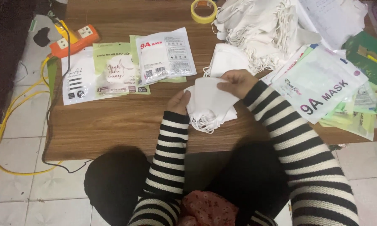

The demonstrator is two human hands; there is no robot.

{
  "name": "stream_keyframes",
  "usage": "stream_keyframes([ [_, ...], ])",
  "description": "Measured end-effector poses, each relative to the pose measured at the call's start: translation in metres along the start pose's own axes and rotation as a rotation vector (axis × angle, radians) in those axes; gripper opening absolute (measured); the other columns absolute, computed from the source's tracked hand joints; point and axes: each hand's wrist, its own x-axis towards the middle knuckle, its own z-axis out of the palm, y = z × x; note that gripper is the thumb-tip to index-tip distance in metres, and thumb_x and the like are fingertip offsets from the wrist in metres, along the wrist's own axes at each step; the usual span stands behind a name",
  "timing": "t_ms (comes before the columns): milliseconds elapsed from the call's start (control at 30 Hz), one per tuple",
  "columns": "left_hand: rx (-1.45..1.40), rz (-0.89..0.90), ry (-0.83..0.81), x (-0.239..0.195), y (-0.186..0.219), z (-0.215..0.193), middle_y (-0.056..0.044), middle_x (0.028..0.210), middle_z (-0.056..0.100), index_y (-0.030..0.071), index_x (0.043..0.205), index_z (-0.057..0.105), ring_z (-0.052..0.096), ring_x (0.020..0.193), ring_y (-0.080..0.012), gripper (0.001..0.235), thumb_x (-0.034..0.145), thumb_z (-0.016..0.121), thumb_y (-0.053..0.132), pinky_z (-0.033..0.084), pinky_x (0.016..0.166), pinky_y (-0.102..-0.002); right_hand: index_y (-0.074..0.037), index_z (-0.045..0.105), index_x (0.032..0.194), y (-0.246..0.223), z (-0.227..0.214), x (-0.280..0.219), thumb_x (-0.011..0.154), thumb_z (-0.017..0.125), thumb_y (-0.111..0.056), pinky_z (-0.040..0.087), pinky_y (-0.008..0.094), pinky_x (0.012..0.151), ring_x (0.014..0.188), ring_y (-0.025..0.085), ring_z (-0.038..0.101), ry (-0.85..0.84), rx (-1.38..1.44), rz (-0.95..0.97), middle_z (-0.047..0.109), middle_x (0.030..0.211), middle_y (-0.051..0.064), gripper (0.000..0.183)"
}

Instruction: Folding and stacking face masks for packaging

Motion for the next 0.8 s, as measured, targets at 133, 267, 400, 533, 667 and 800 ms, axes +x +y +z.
stream_keyframes([
  [133,-0.115,0.049,0.023,0.001,-0.006,0.004,-0.019,0.116,0.072,0.004,0.133,0.062,0.07,0.106,-0.0228,0.038,0.105,0.066,0.028,0.06,0.095,-0.041,-0.008,0.076,0.101,0.014,0.015,0.01,0.092,0.076,-0.018,0.056,0.033,0.075,0.072,0.019,0.068,-0.031,0.027,0.028,0.074,0.08,0.011,0.014],
  [267,-0.122,0.046,0.038,0.006,-0.012,0.004,-0.017,0.118,0.072,0.006,0.133,0.063,0.068,0.108,-0.0216,0.034,0.106,0.063,0.027,0.059,0.098,-0.04,-0.004,0.075,0.106,0.011,0.022,0.008,0.092,0.075,-0.021,0.055,0.033,0.074,0.072,0.019,0.064,-0.047,0.011,0.059,0.071,0.079,0.01,0.022],
  [400,-0.076,0.009,0.144,-0.019,0.021,0.029,-0.021,0.122,0.069,0.001,0.137,0.058,0.066,0.113,-0.0241,0.038,0.107,0.06,0.025,0.055,0.104,-0.042,-0.006,0.076,0.105,0.018,0.027,0.012,0.091,0.075,-0.02,0.054,0.031,0.069,0.068,0.02,0.064,-0.031,-0.036,0.035,0.069,0.073,0.011,0.02],
  [533,0.018,0.034,0.001,-0.021,0.024,0.026,-0.019,0.128,0.067,0.006,0.14,0.058,0.065,0.114,-0.0229,0.042,0.105,0.066,0.028,0.057,0.102,-0.041,-0.008,0.077,0.104,0.017,0.03,0.012,0.092,0.076,-0.022,0.057,0.032,0.07,0.071,0.02,0.067,-0.036,-0.038,0.078,0.072,0.078,0.011,0.019],
  [667,0.15,0.048,-0.004,-0.027,0.039,0.037,-0.024,0.134,0.063,0.0,0.141,0.055,0.061,0.12,-0.0262,0.041,0.105,0.062,0.017,0.053,0.106,-0.042,-0.015,0.078,0.101,0.01,0.027,0.012,0.093,0.075,-0.024,0.057,0.032,0.074,0.079,0.02,0.07,0.091,-0.054,0.071,0.074,0.086,0.008,0.013],
  [800,0.121,0.071,-0.025,-0.028,0.034,0.038,-0.022,0.132,0.064,0.002,0.141,0.056,0.061,0.118,-0.0248,0.04,0.104,0.063,0.015,0.055,0.104,-0.042,-0.022,0.075,0.113,0.06,-0.002,0.044,0.094,0.077,-0.029,0.058,0.036,0.079,0.095,0.022,0.071,0.39,-0.537,-0.011,0.072,0.102,0.005,0.02],
])
